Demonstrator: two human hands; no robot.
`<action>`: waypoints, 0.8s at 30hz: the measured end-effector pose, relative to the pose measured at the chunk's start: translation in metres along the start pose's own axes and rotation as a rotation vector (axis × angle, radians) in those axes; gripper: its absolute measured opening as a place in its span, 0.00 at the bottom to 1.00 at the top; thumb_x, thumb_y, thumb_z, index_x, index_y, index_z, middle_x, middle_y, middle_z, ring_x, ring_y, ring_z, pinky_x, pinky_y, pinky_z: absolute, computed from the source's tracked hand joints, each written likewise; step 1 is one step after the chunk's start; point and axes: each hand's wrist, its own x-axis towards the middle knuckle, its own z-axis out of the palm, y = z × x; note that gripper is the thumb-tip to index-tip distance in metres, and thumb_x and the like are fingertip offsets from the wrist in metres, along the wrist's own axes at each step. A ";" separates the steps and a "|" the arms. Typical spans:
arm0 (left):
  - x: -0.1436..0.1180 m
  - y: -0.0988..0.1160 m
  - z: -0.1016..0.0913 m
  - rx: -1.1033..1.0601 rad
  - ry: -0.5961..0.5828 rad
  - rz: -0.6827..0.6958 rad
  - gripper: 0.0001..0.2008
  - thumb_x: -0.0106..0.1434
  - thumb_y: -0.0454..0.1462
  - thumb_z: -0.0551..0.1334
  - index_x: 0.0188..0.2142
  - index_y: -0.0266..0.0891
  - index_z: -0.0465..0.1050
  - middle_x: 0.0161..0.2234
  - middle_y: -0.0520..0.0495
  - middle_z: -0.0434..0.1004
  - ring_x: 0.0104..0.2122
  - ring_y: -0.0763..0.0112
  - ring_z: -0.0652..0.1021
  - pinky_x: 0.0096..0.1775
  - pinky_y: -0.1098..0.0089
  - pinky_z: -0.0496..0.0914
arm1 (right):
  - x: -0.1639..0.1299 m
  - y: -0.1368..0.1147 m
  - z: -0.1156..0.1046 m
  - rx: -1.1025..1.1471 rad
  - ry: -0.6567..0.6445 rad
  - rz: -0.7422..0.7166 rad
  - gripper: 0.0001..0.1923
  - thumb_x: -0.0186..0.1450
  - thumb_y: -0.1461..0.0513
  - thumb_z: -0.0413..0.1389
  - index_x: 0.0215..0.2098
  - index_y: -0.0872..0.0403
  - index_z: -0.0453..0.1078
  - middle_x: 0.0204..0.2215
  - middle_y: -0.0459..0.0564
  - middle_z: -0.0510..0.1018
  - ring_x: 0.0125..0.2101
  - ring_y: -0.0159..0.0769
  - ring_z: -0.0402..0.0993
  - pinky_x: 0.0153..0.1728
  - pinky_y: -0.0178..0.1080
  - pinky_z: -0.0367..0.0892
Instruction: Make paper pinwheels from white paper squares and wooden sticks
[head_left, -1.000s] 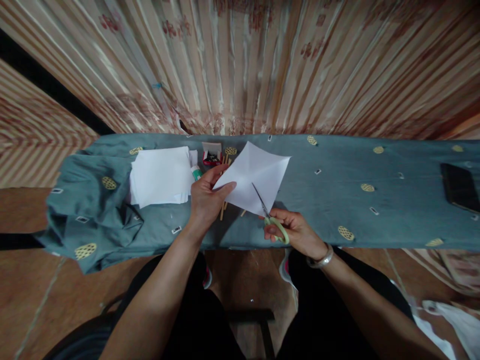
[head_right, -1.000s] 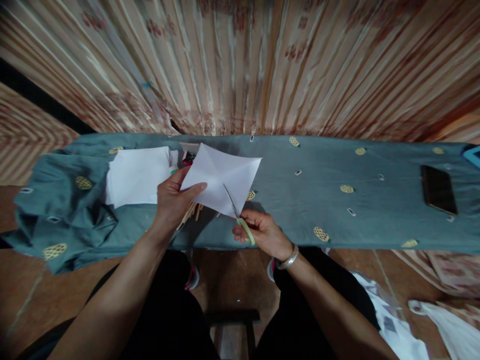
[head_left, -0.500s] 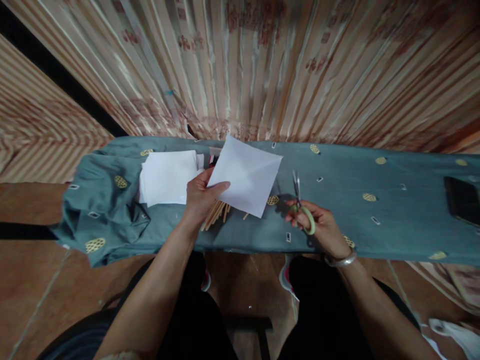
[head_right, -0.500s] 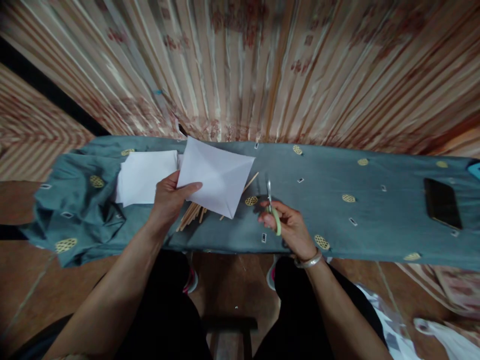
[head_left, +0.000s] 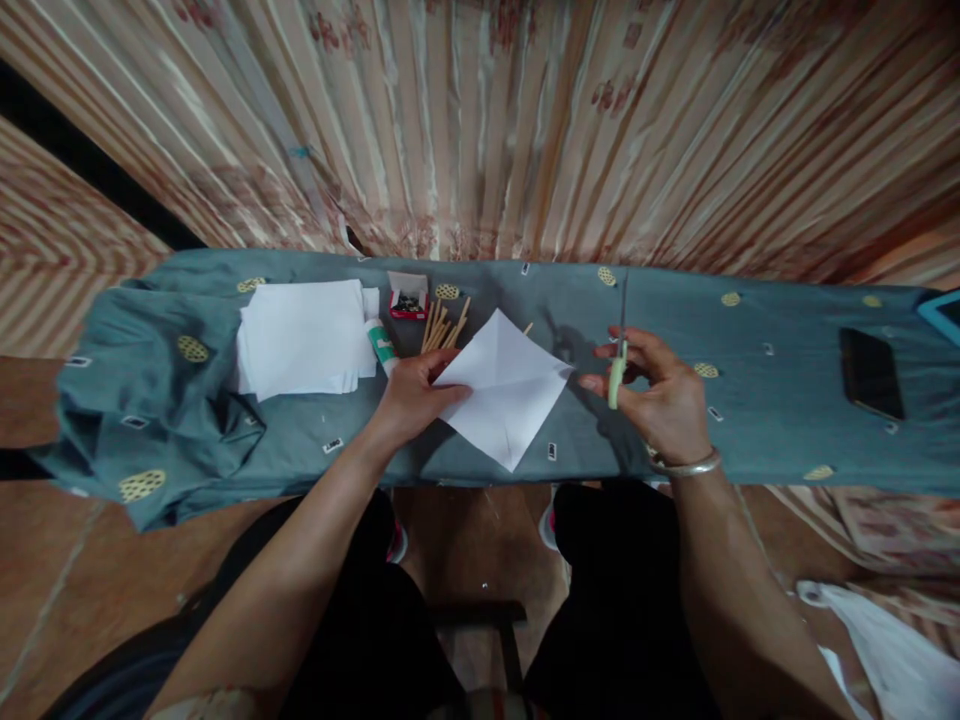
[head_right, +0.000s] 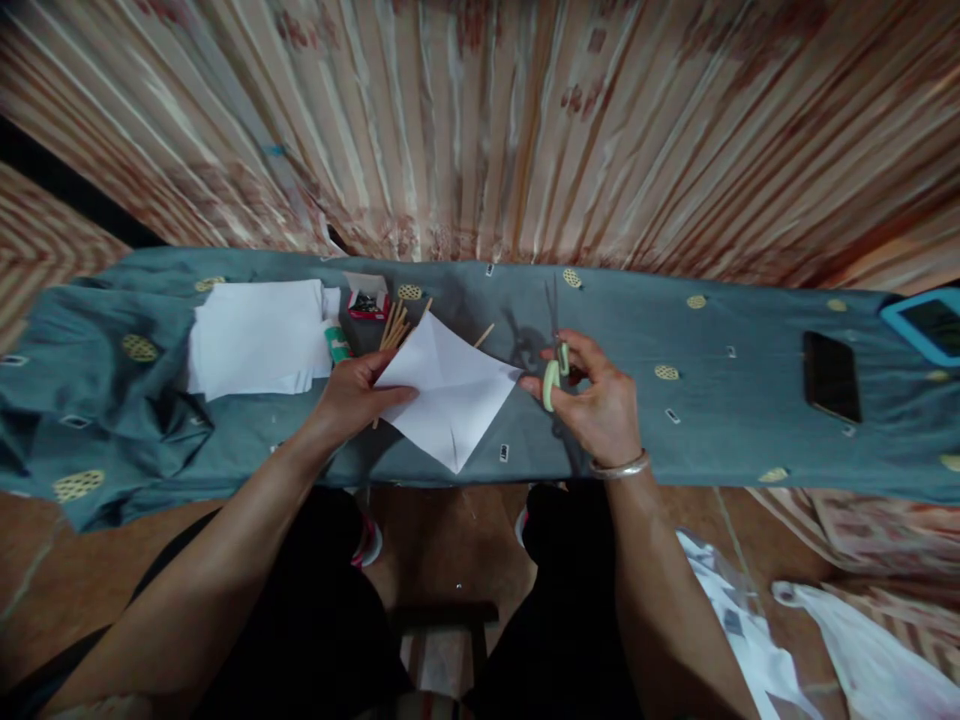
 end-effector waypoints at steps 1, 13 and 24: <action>0.000 0.000 0.001 0.018 -0.010 0.000 0.21 0.43 0.34 0.70 0.41 0.36 0.78 0.33 0.47 0.82 0.31 0.63 0.80 0.33 0.66 0.74 | -0.001 -0.003 0.000 -0.028 -0.004 -0.021 0.31 0.54 0.51 0.66 0.53 0.50 0.68 0.40 0.50 0.81 0.35 0.38 0.77 0.41 0.43 0.72; 0.006 0.004 0.008 -0.245 0.136 0.022 0.40 0.46 0.45 0.72 0.58 0.42 0.64 0.44 0.42 0.80 0.42 0.60 0.80 0.43 0.62 0.74 | -0.001 -0.015 0.028 -0.055 0.040 0.014 0.20 0.56 0.54 0.63 0.46 0.51 0.74 0.25 0.42 0.78 0.22 0.31 0.69 0.30 0.36 0.67; -0.018 0.006 0.070 -0.485 -0.032 -0.010 0.25 0.48 0.45 0.71 0.45 0.43 0.72 0.50 0.42 0.76 0.55 0.55 0.73 0.53 0.55 0.69 | 0.010 -0.024 0.054 0.238 0.228 0.172 0.20 0.54 0.54 0.63 0.43 0.52 0.71 0.21 0.39 0.71 0.22 0.29 0.64 0.28 0.35 0.63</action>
